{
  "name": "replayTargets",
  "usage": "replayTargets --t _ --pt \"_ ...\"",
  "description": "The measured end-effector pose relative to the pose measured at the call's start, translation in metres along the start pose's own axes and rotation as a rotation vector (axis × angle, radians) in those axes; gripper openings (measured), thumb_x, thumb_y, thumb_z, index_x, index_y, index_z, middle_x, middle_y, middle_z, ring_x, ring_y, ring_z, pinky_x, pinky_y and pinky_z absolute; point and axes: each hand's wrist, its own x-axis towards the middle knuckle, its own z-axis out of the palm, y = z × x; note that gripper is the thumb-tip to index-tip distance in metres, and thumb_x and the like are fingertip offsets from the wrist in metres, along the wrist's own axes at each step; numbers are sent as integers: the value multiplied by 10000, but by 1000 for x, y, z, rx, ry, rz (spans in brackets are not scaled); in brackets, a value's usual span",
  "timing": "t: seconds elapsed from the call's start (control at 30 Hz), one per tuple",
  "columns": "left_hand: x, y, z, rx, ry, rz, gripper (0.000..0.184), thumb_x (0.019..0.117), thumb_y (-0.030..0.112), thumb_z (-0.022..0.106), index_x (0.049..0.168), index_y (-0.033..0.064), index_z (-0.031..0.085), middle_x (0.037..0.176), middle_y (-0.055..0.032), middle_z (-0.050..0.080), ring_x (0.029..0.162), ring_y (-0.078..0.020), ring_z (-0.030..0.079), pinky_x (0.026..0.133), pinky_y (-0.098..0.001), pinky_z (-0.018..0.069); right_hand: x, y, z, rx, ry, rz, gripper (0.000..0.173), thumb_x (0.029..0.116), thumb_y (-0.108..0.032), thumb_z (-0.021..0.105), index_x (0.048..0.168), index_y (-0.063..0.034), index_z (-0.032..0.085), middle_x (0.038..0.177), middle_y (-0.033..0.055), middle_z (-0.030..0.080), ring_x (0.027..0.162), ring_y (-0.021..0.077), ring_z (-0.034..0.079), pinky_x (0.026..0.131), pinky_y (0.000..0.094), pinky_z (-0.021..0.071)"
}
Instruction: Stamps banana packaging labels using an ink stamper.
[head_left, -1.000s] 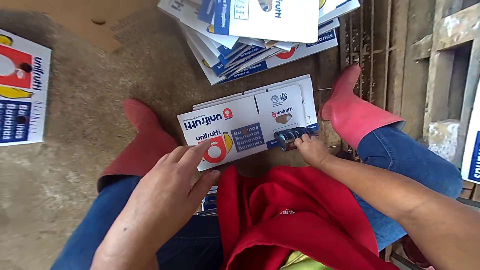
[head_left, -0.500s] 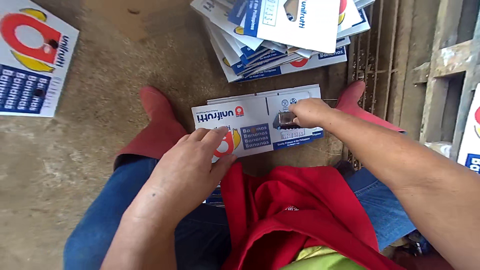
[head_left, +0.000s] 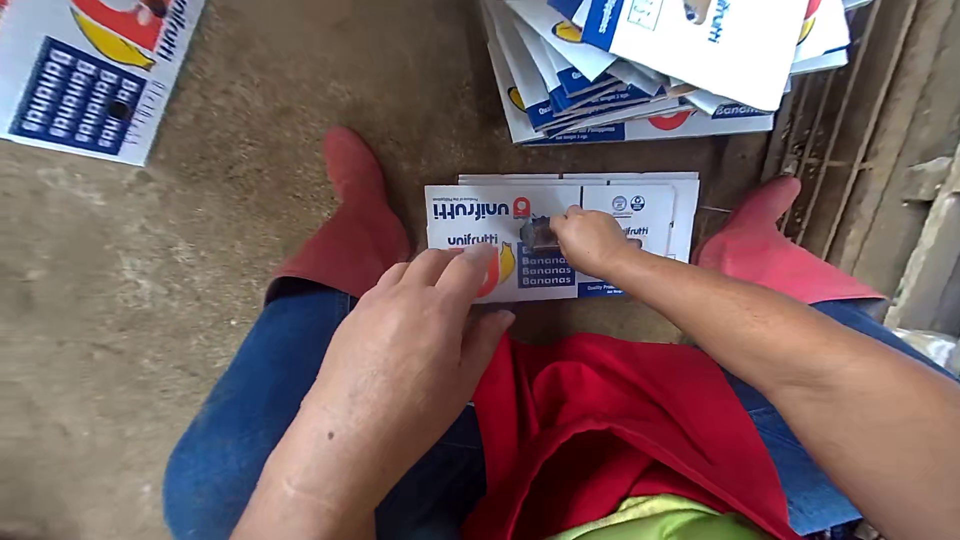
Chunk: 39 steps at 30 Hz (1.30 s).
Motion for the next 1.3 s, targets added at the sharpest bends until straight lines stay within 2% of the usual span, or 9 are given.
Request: replayTargets --t 0.2,0.33,0.47,0.67,0.87,0.97,1.07,1.17,1.3 --pt "39 1 -21 -115 -229 -21 421 1020 308 621 1384 97 632 1182 -121 689 973 -266 687 804 -492 575 -3 5 6 44 2 -49 244 1024 0 512 1219 76 639 1162 349 631 1045 535 660 831 652 538" --pt "115 -37 6 -225 -505 -426 383 1101 203 498 1415 -12 542 1305 -241 636 1173 -373 638 1008 -571 486 22 11 -30 4 -103 -77 272 995 -34 580 1250 35 647 1217 298 647 1160 491 630 915 655 502" --pt "123 -112 102 -169 -378 -864 442 1092 259 474 1225 -140 609 1241 -376 609 1202 -515 588 1006 -686 437 12 11 -20 48 -75 -68 245 1013 -24 553 1233 30 649 1186 292 645 1105 475 651 885 618 527" --pt "90 -115 193 -393 -179 -1161 607 1025 225 612 1472 -123 395 1427 -365 496 1348 -469 501 1111 -579 412 -45 87 -27 302 134 9 213 998 -125 664 1131 41 669 1120 258 665 1053 444 665 869 648 525" --pt "75 -112 166 -505 -129 -1032 594 953 243 744 1387 -97 523 1372 -316 565 1304 -417 544 1089 -572 432 -178 146 -44 359 500 222 216 1003 -115 674 1127 61 667 1144 289 658 1039 482 658 860 696 503" --pt "71 -93 121 -711 -144 -954 487 1008 196 671 1412 -18 504 1249 -231 644 1091 -298 666 932 -476 559 -217 163 -33 462 670 360 242 1014 -129 658 1140 78 662 1132 323 655 1061 521 636 876 736 462" --pt "61 -49 61 -793 -60 -839 378 1036 103 595 1389 0 508 1153 -180 673 962 -229 692 852 -416 585 -239 177 -29 600 769 491 287 1028 -172 651 1168 79 654 1126 371 644 1081 573 608 883 773 419" --pt "28 2 -7 -603 65 -642 313 1045 118 582 1339 15 553 1041 -122 711 854 -169 715 771 -374 613 -261 184 -34 694 794 581 330 1050 -211 624 1224 69 640 1183 402 619 1161 605 568 923 790 387" --pt "-44 35 -104 -239 299 -157 237 960 207 672 1159 78 681 966 26 722 857 -39 694 795 -300 607 -284 193 -35 843 885 644 358 1060 -237 601 1248 67 628 1229 390 608 1211 581 550 966 768 376"
